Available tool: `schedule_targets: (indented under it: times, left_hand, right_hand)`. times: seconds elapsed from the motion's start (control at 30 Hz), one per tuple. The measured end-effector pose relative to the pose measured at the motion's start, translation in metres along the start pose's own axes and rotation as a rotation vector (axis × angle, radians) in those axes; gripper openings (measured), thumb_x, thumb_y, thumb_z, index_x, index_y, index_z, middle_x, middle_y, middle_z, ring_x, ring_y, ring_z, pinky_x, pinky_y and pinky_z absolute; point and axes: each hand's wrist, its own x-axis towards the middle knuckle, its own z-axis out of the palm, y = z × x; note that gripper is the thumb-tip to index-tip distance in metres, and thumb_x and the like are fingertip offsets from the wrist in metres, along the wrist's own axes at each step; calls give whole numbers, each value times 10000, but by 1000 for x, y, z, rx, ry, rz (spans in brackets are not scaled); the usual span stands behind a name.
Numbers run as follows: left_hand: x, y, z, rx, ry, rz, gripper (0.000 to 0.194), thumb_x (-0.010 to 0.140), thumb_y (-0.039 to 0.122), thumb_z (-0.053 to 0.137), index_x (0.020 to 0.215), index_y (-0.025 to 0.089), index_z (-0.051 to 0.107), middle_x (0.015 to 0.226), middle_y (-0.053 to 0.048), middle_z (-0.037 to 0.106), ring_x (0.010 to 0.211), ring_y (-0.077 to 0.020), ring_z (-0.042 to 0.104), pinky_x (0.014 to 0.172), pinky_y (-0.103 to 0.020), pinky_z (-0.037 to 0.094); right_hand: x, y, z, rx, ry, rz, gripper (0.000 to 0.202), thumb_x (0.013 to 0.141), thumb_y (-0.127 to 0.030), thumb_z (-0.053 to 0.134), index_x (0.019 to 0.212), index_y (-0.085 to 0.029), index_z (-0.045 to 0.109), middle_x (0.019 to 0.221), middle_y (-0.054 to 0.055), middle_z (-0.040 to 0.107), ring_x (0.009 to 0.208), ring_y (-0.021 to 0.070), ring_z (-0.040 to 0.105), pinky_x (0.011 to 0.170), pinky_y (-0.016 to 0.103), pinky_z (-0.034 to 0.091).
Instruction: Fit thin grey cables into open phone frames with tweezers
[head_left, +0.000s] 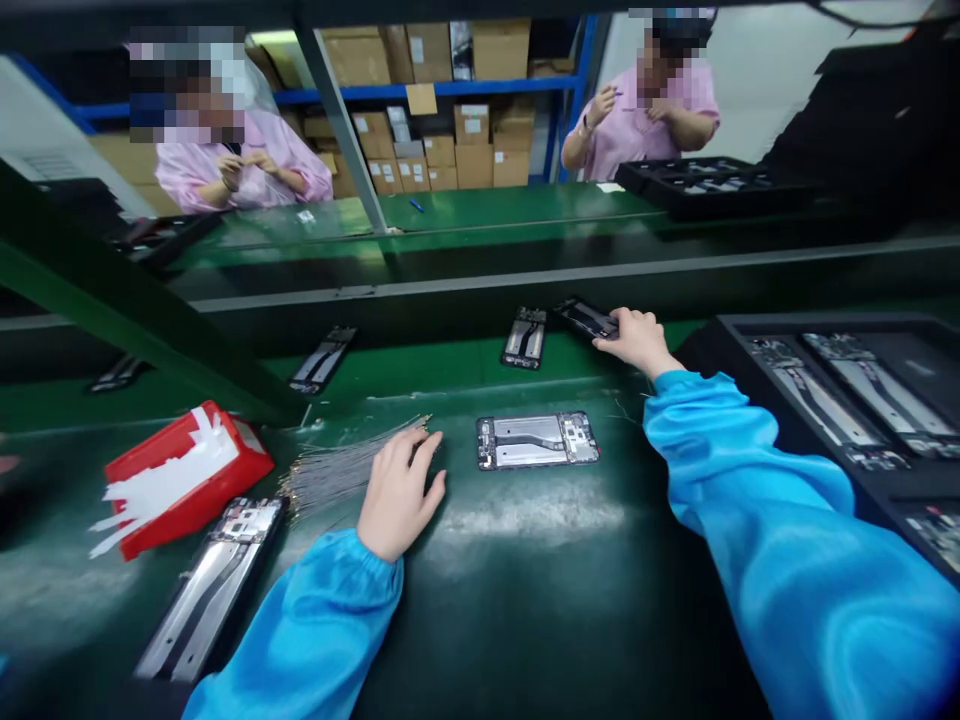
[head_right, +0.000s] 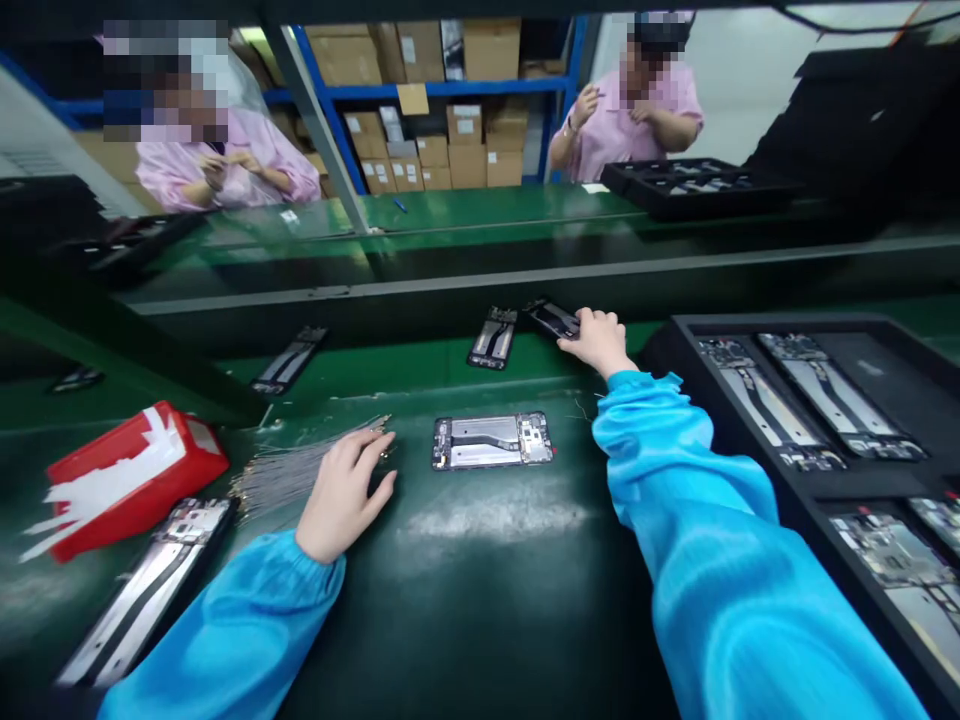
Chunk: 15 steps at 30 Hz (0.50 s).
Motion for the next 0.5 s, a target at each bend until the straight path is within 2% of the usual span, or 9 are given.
schedule_targets:
  times: [0.1, 0.2, 0.3, 0.4, 0.5]
  left_hand:
    - [0, -16, 6, 134, 11, -40, 388, 827, 256, 471, 1193, 129, 449, 1099, -133, 508, 1075, -281, 439, 871, -414, 397]
    - [1, -25, 9, 176, 18, -26, 277, 842, 255, 470, 1095, 157, 520, 1023, -99, 552, 989, -248, 486, 829, -379, 406]
    - [1, -26, 7, 160, 39, 7, 156, 851, 230, 466, 950, 179, 575, 936, -63, 581, 912, -215, 508, 787, -343, 402]
    - [1, -23, 5, 137, 79, 27, 122, 852, 198, 465, 851, 181, 586, 859, -42, 589, 856, -195, 510, 757, -324, 388]
    - [1, -22, 5, 123, 94, 44, 134, 852, 176, 457, 809, 179, 583, 822, -34, 586, 826, -182, 505, 751, -318, 375]
  right_hand:
    - [10, -20, 4, -45, 48, -2, 437, 794, -375, 435, 1075, -44, 486, 1081, 254, 488, 1004, 392, 402, 736, 470, 343]
    - [7, -58, 12, -36, -2, -195, 346, 826, -389, 421, 1008, -113, 522, 1055, 184, 524, 988, 318, 447, 768, 400, 360]
    - [2, -90, 23, -12, -94, -410, 360, 791, -476, 493, 987, -176, 520, 1029, 112, 553, 956, 242, 491, 771, 309, 380]
    - [2, -101, 32, -25, -145, -483, 407, 774, -465, 538, 1027, -149, 490, 1028, 133, 562, 944, 247, 521, 744, 301, 397]
    - [7, -97, 33, -60, -167, -515, 382, 791, -419, 537, 1027, -125, 480, 982, 146, 588, 892, 248, 564, 700, 297, 411]
